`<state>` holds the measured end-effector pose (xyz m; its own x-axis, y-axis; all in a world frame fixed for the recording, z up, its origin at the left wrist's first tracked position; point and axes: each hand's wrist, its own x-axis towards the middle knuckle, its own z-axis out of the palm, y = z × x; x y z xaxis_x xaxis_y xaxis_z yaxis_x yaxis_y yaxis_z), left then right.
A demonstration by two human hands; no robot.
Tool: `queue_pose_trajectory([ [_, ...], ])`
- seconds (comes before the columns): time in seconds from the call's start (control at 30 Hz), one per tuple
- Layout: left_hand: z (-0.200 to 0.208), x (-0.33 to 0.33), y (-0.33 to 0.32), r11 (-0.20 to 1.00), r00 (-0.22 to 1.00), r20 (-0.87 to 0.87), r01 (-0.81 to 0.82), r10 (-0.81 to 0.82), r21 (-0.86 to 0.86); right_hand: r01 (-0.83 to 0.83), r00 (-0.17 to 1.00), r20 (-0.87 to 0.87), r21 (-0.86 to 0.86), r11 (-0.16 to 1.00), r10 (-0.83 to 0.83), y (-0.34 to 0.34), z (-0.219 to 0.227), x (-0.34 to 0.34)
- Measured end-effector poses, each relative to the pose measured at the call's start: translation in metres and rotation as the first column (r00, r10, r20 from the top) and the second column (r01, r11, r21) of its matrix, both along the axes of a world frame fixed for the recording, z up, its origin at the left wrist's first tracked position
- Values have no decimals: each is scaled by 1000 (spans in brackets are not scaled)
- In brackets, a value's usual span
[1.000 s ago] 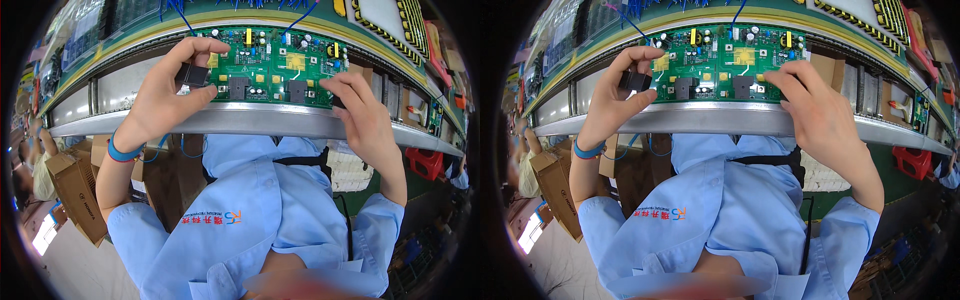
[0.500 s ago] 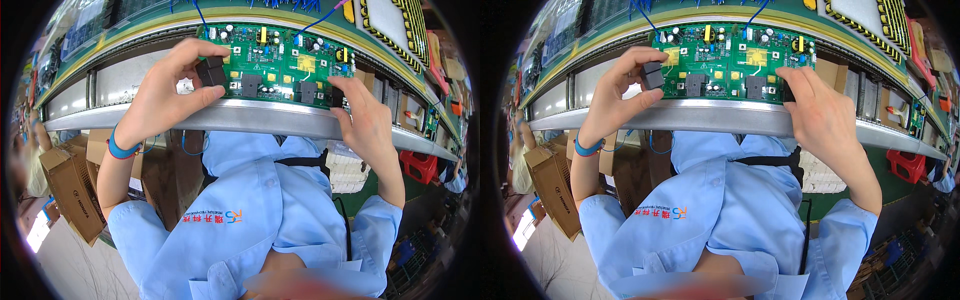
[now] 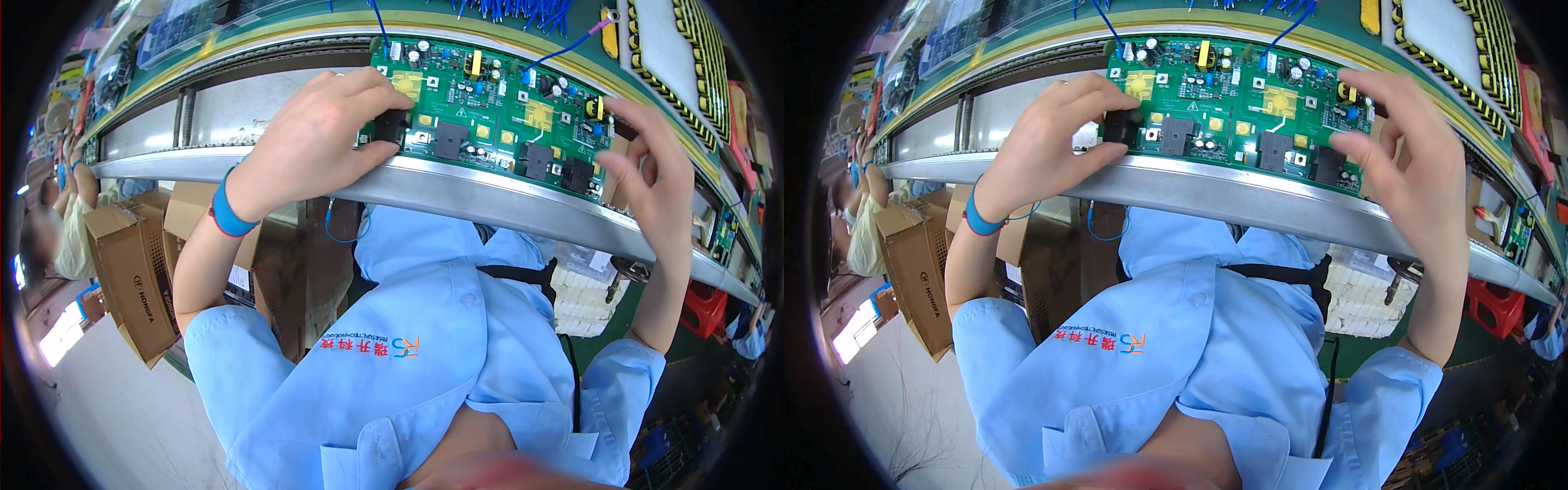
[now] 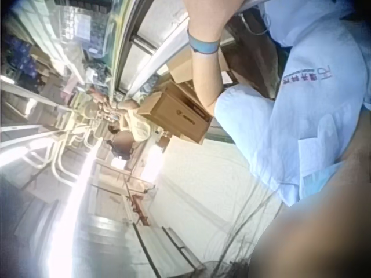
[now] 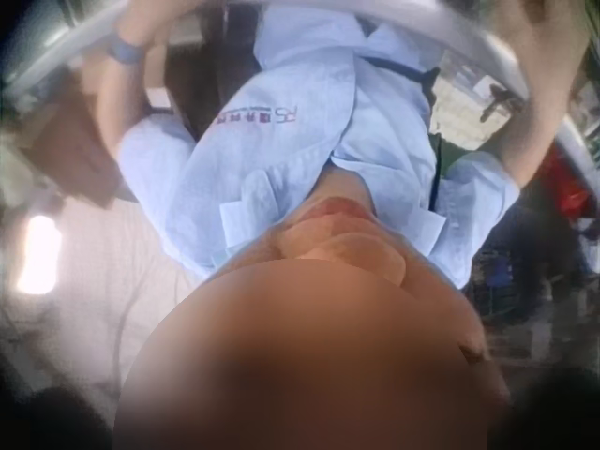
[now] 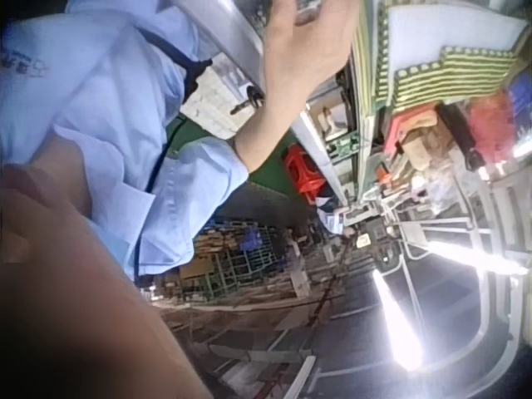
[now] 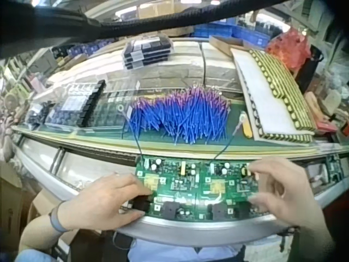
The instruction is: Assemble electronic components onto a printed circuit board and package finished units.
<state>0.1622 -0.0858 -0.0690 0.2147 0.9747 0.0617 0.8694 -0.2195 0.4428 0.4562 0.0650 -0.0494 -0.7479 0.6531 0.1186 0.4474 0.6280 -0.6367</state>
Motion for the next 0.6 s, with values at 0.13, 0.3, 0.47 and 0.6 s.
queue_pose_trajectory([
  [0.13, 3, 2, 4, 1000, 998, -51, 24, -25, -12, 7, 992, -128, 50, 999, -1, 30, -11, -13],
  [0.3, 2, -2, 7, 998, 999, -40, 35, -37, -52, -40, 969, -240, 71, 997, 56, 41, -24, -22],
  [0.47, 7, 0, 2, 1000, 996, -90, 8, -10, -23, -27, 963, -265, 60, 998, 42, 40, -26, -17],
  [0.6, 4, 4, -2, 1000, 992, -123, 11, -10, 8, -14, 974, -223, 62, 998, 28, 42, -27, -12],
])
